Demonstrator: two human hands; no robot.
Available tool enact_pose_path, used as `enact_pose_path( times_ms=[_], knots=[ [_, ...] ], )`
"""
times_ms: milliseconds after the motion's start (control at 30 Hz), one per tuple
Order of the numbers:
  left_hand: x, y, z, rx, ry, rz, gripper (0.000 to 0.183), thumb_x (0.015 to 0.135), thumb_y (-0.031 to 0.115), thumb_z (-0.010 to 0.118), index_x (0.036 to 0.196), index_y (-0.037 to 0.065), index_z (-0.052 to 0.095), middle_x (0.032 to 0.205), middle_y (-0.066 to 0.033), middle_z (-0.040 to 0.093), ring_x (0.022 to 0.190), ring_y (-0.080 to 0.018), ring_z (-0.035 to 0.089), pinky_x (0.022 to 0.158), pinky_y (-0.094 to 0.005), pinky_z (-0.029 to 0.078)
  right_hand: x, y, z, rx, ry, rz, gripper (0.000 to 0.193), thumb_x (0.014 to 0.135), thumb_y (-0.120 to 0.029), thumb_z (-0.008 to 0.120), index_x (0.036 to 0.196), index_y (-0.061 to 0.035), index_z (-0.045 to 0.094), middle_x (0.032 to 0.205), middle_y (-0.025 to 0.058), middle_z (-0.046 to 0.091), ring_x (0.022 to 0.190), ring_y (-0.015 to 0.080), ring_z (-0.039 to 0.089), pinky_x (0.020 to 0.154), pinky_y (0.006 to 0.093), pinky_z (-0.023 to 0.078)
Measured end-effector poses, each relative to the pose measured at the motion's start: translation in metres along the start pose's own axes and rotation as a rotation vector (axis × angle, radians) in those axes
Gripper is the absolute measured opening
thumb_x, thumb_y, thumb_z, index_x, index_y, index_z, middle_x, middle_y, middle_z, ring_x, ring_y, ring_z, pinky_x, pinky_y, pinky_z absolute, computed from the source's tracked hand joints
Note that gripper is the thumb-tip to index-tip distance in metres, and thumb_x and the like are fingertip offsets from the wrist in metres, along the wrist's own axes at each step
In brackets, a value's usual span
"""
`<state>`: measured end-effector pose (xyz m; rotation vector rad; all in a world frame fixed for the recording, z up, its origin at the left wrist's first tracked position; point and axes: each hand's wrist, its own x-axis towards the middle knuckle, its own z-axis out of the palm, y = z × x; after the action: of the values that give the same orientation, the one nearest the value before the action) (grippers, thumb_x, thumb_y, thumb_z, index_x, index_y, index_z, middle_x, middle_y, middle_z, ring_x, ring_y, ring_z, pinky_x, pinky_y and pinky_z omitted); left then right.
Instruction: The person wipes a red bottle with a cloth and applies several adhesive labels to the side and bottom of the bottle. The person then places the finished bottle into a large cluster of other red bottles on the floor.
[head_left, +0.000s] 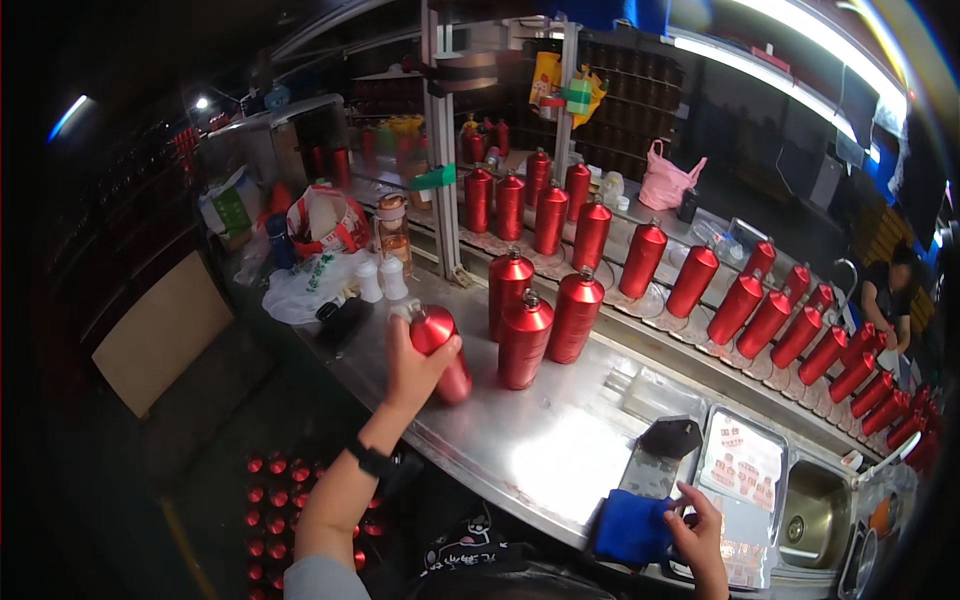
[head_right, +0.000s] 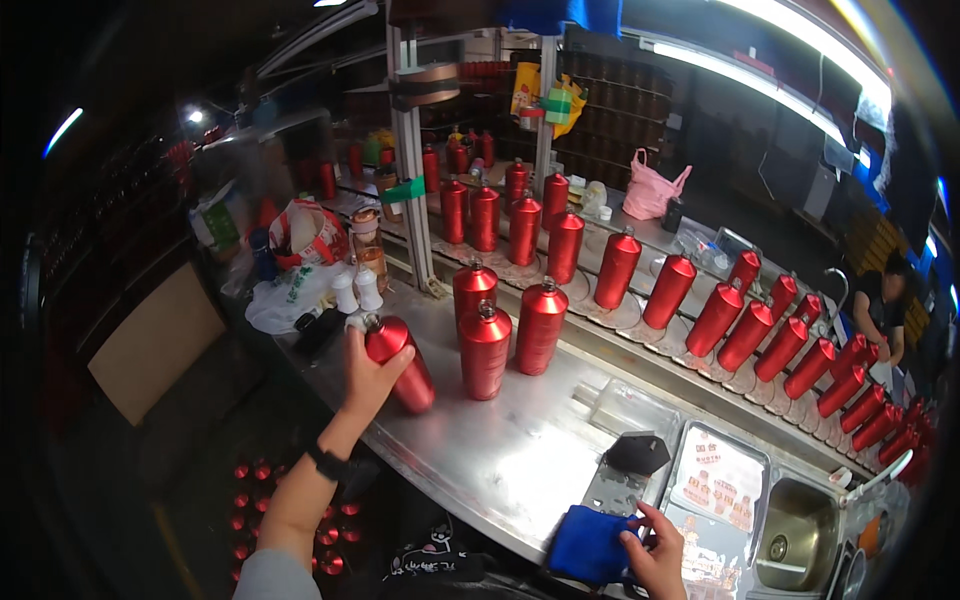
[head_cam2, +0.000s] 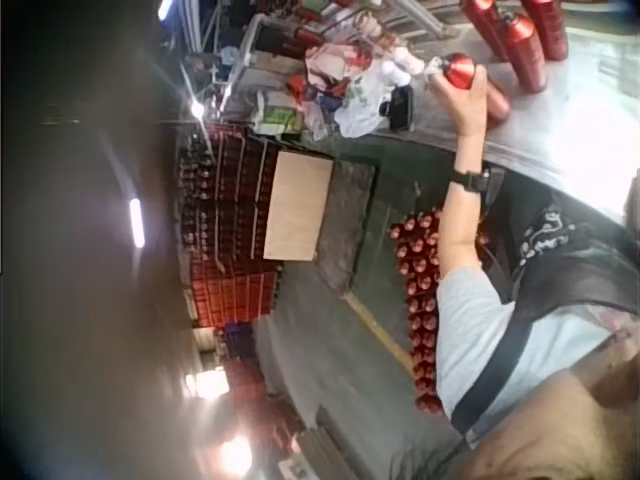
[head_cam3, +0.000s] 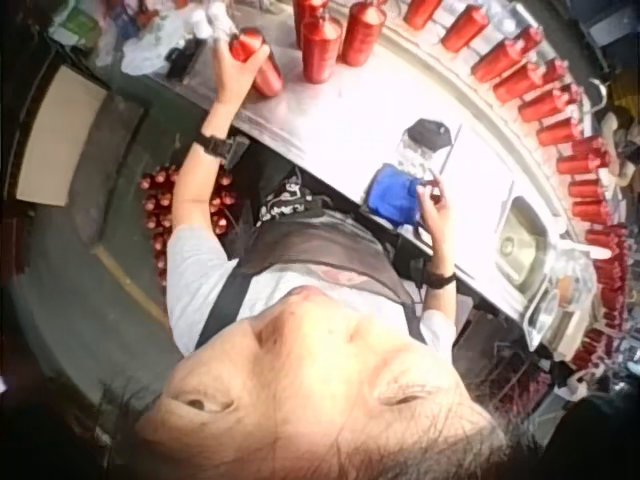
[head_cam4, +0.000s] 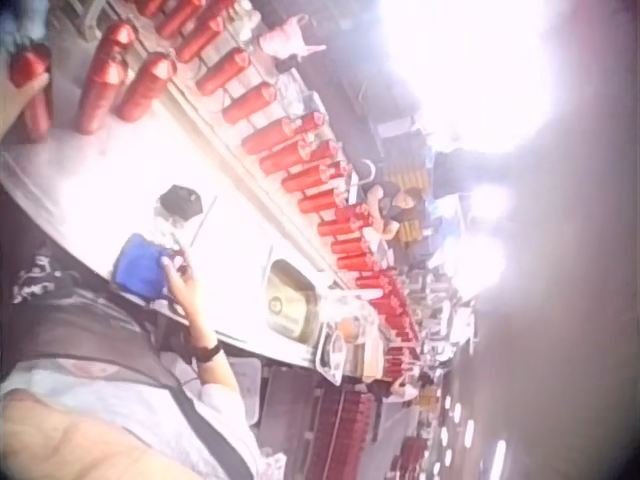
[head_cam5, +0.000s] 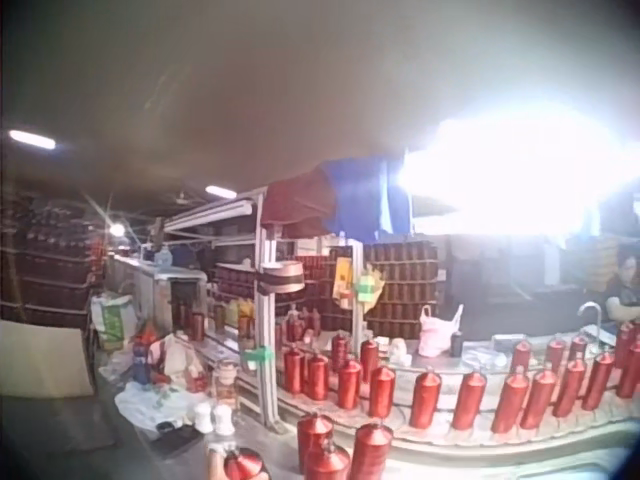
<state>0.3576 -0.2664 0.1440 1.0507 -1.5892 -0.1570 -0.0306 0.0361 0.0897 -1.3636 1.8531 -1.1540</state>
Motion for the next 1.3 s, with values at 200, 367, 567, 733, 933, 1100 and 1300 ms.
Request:
enact_pose_path(
  times_ms=[200, 367, 567, 733, 933, 1100, 1300],
  knots=[
    [-0.059, 0.115, 0.029, -0.812, -0.478, -0.561, 0.049, 0.085, 0.021, 0.076, 0.121, 0.005, 0.047, 0.11, -0.0047, 0.058, 0.101, -0.0106, 0.058, 0.089, -0.0285, 0.05, 0.01, -0.036, 0.028, -0.221, -0.146, -0.529, 0.088, 0.072, -0.031, 0.085, 0.143, -0.0023, 0.041, 0.112, 0.0184, 0.063, 0.098, 0.0349, 0.064, 0.08, 0.0408, 0.053],
    [-0.096, 0.179, 0.086, -1.021, -0.877, -0.954, 0.063, 0.086, 0.028, 0.076, 0.128, 0.004, 0.035, 0.119, -0.0127, 0.056, 0.109, -0.0177, 0.059, 0.094, -0.0331, 0.05, -0.013, -0.033, 0.031, -0.253, -0.135, -0.543, 0.097, 0.069, -0.034, 0.086, 0.145, 0.0019, 0.037, 0.111, 0.0198, 0.063, 0.093, 0.0358, 0.066, 0.073, 0.0391, 0.055],
    [-0.156, 0.202, 0.132, -0.937, -1.114, -0.93, 0.079, 0.083, 0.022, 0.078, 0.134, 0.004, 0.02, 0.126, -0.017, 0.05, 0.114, -0.0234, 0.057, 0.094, -0.0379, 0.052, -0.05, -0.012, 0.011, -0.138, 0.037, -0.377, 0.111, 0.064, -0.033, 0.089, 0.151, 0.0013, 0.028, 0.096, 0.0173, 0.064, 0.08, 0.0289, 0.066, 0.065, 0.0344, 0.054],
    [-0.165, 0.21, 0.145, -0.828, -1.239, -0.966, 0.091, 0.08, 0.026, 0.078, 0.136, 0.0, 0.011, 0.127, -0.0185, 0.049, 0.117, -0.0242, 0.055, 0.099, -0.0372, 0.048, -0.067, -0.001, -0.002, -0.207, -0.001, -0.271, 0.111, 0.064, -0.034, 0.088, 0.151, 0.0008, 0.028, 0.087, 0.0142, 0.06, 0.072, 0.0272, 0.064, 0.061, 0.0355, 0.052],
    [-0.165, 0.2, 0.162, -0.898, -1.268, -0.961, 0.093, 0.076, 0.025, 0.08, 0.138, 0.002, 0.016, 0.129, -0.0181, 0.048, 0.118, -0.0253, 0.054, 0.1, -0.0386, 0.047, -0.059, 0.004, -0.006, -0.224, 0.009, -0.309, 0.112, 0.063, -0.035, 0.087, 0.151, -0.0001, 0.028, 0.089, 0.013, 0.06, 0.072, 0.0277, 0.063, 0.059, 0.037, 0.052],
    [-0.155, 0.191, 0.181, -1.049, -1.326, -1.034, 0.083, 0.077, 0.019, 0.077, 0.142, 0.008, 0.026, 0.131, -0.0149, 0.049, 0.119, -0.0248, 0.055, 0.102, -0.0396, 0.046, -0.045, 0.004, -0.008, -0.286, -0.004, -0.242, 0.111, 0.062, -0.033, 0.087, 0.153, -0.0056, 0.028, 0.092, 0.0115, 0.056, 0.071, 0.0288, 0.062, 0.058, 0.0388, 0.051],
    [-0.148, 0.155, 0.188, -1.062, -1.477, -1.038, 0.081, 0.08, 0.022, 0.077, 0.143, 0.007, 0.028, 0.132, -0.0166, 0.052, 0.12, -0.0254, 0.056, 0.104, -0.0396, 0.043, -0.034, -0.002, -0.024, -0.26, -0.164, -0.187, 0.105, 0.067, -0.038, 0.086, 0.152, -0.0093, 0.031, 0.105, 0.0125, 0.057, 0.077, 0.0266, 0.061, 0.063, 0.0362, 0.05]
  ],
)
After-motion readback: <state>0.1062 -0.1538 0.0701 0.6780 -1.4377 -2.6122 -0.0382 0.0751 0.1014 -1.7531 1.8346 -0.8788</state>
